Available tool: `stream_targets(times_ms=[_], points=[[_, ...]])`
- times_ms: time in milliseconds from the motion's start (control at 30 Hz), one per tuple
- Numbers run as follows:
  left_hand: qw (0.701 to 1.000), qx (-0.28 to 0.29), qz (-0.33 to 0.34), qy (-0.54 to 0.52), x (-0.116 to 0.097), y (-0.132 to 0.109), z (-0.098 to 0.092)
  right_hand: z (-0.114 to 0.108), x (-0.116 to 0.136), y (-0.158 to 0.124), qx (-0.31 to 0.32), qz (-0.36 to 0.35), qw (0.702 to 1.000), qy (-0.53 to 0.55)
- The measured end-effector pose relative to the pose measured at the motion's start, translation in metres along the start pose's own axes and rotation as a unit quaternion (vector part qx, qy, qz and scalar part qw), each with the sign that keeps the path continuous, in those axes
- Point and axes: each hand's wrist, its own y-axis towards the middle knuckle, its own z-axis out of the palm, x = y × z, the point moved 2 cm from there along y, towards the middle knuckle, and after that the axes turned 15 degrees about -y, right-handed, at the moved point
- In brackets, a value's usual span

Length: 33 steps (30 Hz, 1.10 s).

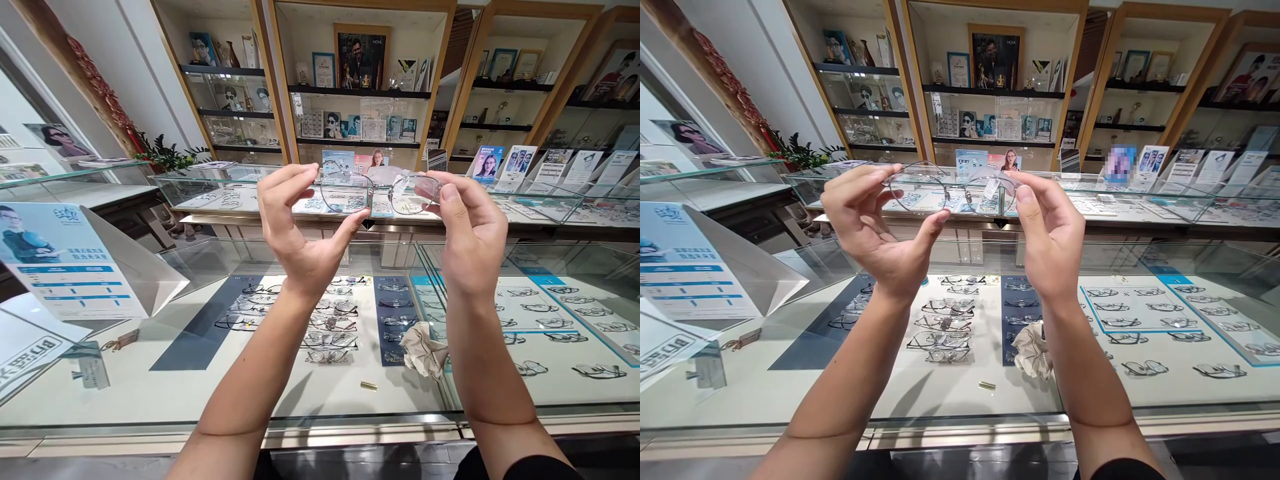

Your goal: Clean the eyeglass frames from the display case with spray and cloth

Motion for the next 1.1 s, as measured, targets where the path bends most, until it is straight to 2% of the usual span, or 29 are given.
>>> stream_targets(times_ms=[300,767,1100], points=[[1.000,-0.002,0.010,0.004,-0.003,0.002,0.003,0.000,-0.006,0.002,0.003,-0.007,1.000,-0.010],[1.000,0.000,-0.015,0.000,-0.001,-0.002,0.013,0.003,0.001,-0.002,0.034,0.070,0.996,0.043],[1.000,-0.005,-0.028,-0.007,-0.001,-0.001,0.014,0.000,-0.002,0.000,0.052,0.032,0.998,0.018]])
